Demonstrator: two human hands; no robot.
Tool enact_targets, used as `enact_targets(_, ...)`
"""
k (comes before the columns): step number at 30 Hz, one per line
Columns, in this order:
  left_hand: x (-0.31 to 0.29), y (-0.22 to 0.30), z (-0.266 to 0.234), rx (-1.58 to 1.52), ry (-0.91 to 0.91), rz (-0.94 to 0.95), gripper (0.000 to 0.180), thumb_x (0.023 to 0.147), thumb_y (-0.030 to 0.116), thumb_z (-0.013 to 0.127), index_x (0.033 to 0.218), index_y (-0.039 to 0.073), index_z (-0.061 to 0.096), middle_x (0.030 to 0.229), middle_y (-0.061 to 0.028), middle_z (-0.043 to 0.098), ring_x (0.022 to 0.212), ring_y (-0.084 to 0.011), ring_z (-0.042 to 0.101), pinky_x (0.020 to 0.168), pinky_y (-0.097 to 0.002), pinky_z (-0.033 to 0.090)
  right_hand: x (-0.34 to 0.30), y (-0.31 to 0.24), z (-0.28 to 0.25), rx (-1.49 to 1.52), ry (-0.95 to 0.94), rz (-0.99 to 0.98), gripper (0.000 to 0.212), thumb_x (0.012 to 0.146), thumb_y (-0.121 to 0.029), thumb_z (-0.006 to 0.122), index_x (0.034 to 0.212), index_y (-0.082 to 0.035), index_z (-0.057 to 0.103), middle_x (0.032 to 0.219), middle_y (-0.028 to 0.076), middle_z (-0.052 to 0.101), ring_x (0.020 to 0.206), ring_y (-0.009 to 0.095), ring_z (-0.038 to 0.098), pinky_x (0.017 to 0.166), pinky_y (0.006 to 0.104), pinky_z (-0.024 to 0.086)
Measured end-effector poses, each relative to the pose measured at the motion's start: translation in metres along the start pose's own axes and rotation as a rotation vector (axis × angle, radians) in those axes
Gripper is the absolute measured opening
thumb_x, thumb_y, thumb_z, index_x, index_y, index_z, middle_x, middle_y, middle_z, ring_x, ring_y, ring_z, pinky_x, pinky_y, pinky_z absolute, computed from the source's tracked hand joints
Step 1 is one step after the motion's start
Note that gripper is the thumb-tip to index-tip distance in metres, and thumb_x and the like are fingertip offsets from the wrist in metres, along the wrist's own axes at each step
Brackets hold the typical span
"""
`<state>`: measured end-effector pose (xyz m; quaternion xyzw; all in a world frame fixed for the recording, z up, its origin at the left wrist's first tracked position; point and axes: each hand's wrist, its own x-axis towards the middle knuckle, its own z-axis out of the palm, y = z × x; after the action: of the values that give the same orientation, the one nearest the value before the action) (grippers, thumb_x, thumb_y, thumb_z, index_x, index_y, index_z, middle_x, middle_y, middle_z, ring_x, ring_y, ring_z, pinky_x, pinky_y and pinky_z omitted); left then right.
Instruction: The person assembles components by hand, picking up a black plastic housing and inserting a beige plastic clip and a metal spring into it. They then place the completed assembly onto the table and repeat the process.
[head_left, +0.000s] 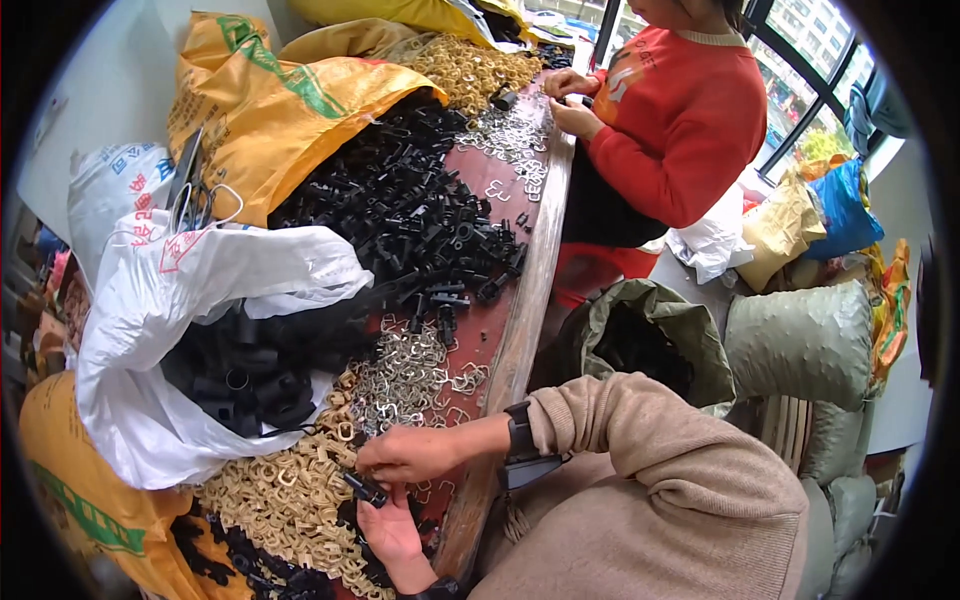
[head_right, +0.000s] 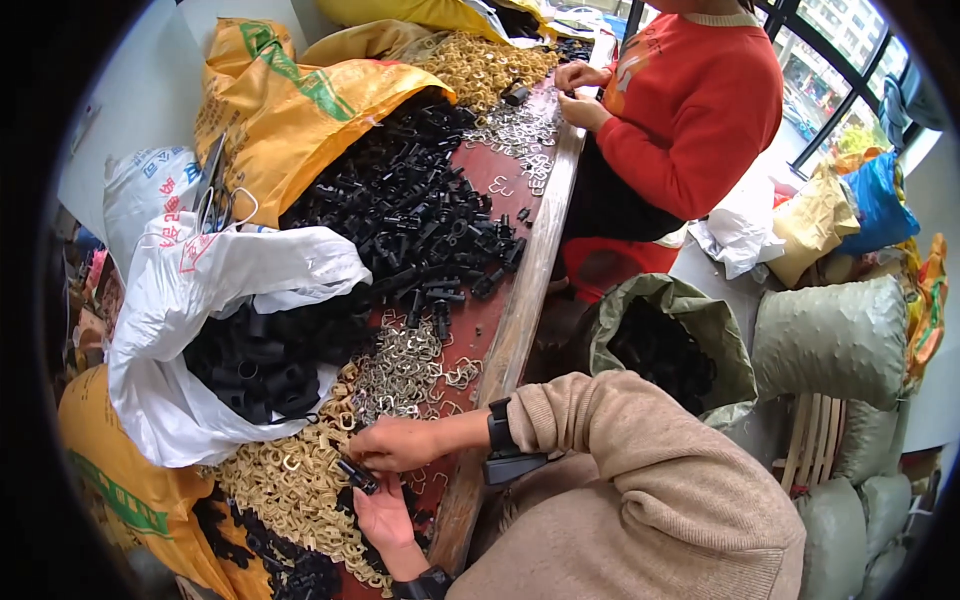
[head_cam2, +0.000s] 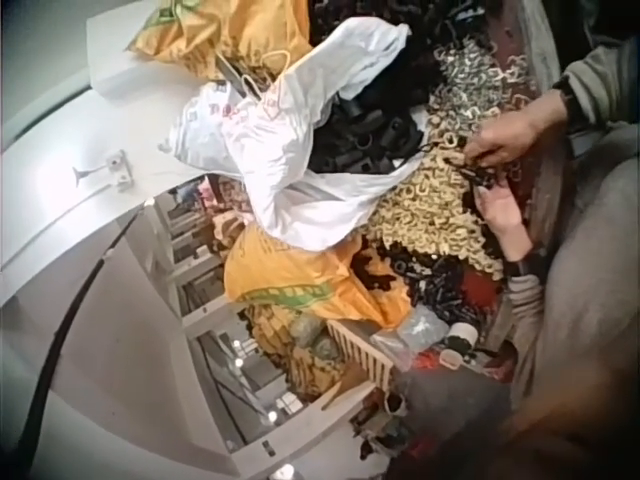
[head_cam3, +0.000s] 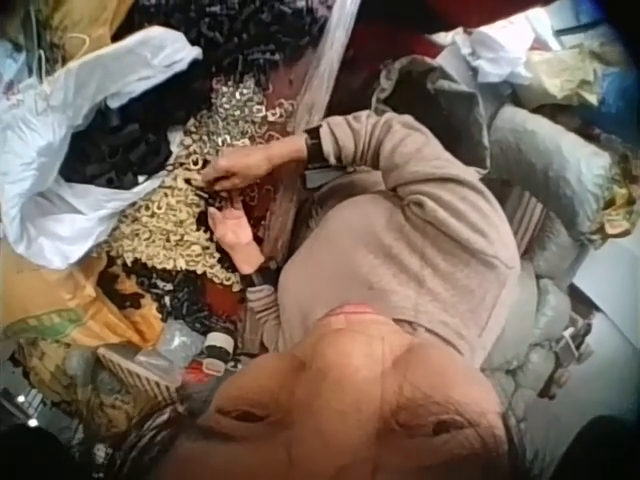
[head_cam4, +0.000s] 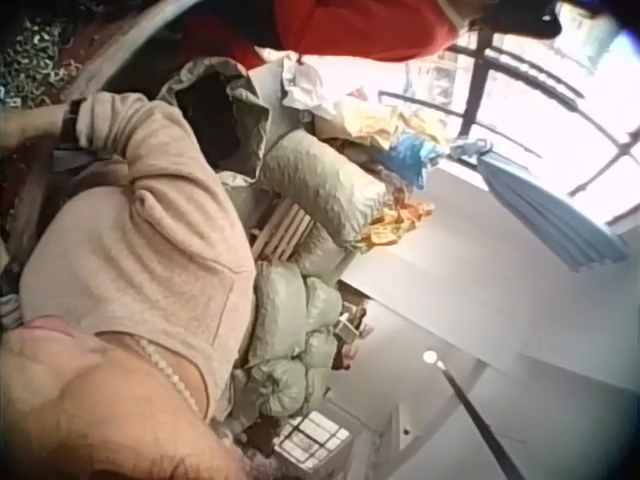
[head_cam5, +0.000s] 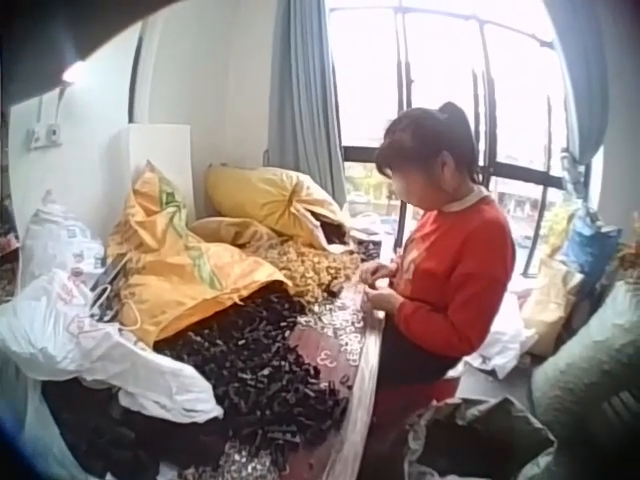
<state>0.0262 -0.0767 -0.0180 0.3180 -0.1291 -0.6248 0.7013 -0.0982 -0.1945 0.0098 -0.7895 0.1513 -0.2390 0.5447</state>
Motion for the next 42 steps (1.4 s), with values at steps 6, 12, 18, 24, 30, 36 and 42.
enact_targets(6, 0.0, 0.0, -0.001, 0.007, 0.001, -0.043, 0.044, 0.078, 0.019, 0.056, 0.113, -0.005, 0.042, 0.108, -0.0115, 0.05, 0.097, -0.0212, 0.05, 0.089, -0.0363, 0.04, -0.009, 0.004, 0.0, 0.072, -0.011, 0.037, 0.013, 0.077, -0.008, 0.05, 0.086, 0.001, 0.051, 0.077, 0.016, 0.054, 0.072, 0.032, 0.054, 0.064, 0.0372, 0.043)
enact_targets(12, -0.001, 0.001, -0.008, 0.037, -0.134, -0.132, 0.04, 0.076, 0.017, 0.057, 0.109, -0.002, 0.045, 0.107, -0.0098, 0.051, 0.093, -0.0211, 0.052, 0.09, -0.0409, 0.039, -0.017, 0.003, -0.011, 0.104, -0.09, -0.044, 0.012, 0.077, -0.008, 0.048, 0.082, 0.001, 0.052, 0.071, 0.015, 0.057, 0.067, 0.03, 0.056, 0.061, 0.0364, 0.043)
enact_targets(18, -0.004, 0.003, -0.003, 0.046, -0.127, -0.167, 0.045, 0.072, 0.017, 0.06, 0.11, -0.001, 0.045, 0.103, -0.0095, 0.053, 0.09, -0.0207, 0.053, 0.088, -0.0427, 0.04, -0.015, -0.002, -0.019, 0.261, -0.16, 0.069, 0.016, 0.082, -0.009, 0.044, 0.091, 0.002, 0.052, 0.074, 0.013, 0.058, 0.065, 0.023, 0.057, 0.06, 0.032, 0.045)
enact_targets(24, -0.004, 0.003, 0.001, 0.091, -0.146, -0.201, 0.05, 0.07, 0.018, 0.063, 0.111, -0.002, 0.042, 0.095, -0.0092, 0.054, 0.085, -0.0203, 0.054, 0.088, -0.0419, 0.04, -0.02, 0.001, -0.015, 0.445, -0.089, 0.161, 0.022, 0.089, -0.013, 0.039, 0.1, 0.003, 0.049, 0.07, 0.007, 0.057, 0.059, 0.012, 0.056, 0.057, 0.0252, 0.047)
enact_targets(30, -0.004, 0.001, 0.005, 0.24, -0.099, -0.159, 0.05, 0.07, 0.019, 0.064, 0.109, -0.004, 0.043, 0.087, -0.0114, 0.056, 0.081, -0.0209, 0.055, 0.088, -0.0399, 0.04, -0.022, -0.005, -0.014, 0.508, -0.035, 0.25, 0.016, 0.084, -0.011, 0.045, 0.09, 0.001, 0.053, 0.071, 0.007, 0.058, 0.066, 0.013, 0.054, 0.06, 0.0281, 0.044)
enact_targets(36, -0.004, -0.001, 0.004, 0.278, -0.073, -0.113, 0.046, 0.072, 0.018, 0.063, 0.107, -0.005, 0.044, 0.087, -0.0131, 0.056, 0.081, -0.021, 0.055, 0.087, -0.0374, 0.041, -0.028, -0.004, -0.012, 0.541, -0.07, 0.322, 0.014, 0.083, -0.01, 0.046, 0.092, 0.0, 0.05, 0.07, 0.007, 0.057, 0.066, 0.015, 0.055, 0.06, 0.0293, 0.044)
enact_targets(42, -0.004, -0.001, 0.004, 0.115, -0.006, -0.056, 0.043, 0.074, 0.016, 0.061, 0.108, -0.005, 0.045, 0.094, -0.0127, 0.056, 0.084, -0.021, 0.055, 0.087, -0.0359, 0.041, -0.032, -0.001, -0.009, 0.349, 0.042, 0.171, 0.015, 0.08, -0.008, 0.049, 0.093, 0.0, 0.049, 0.071, 0.01, 0.057, 0.067, 0.02, 0.057, 0.06, 0.0311, 0.043)
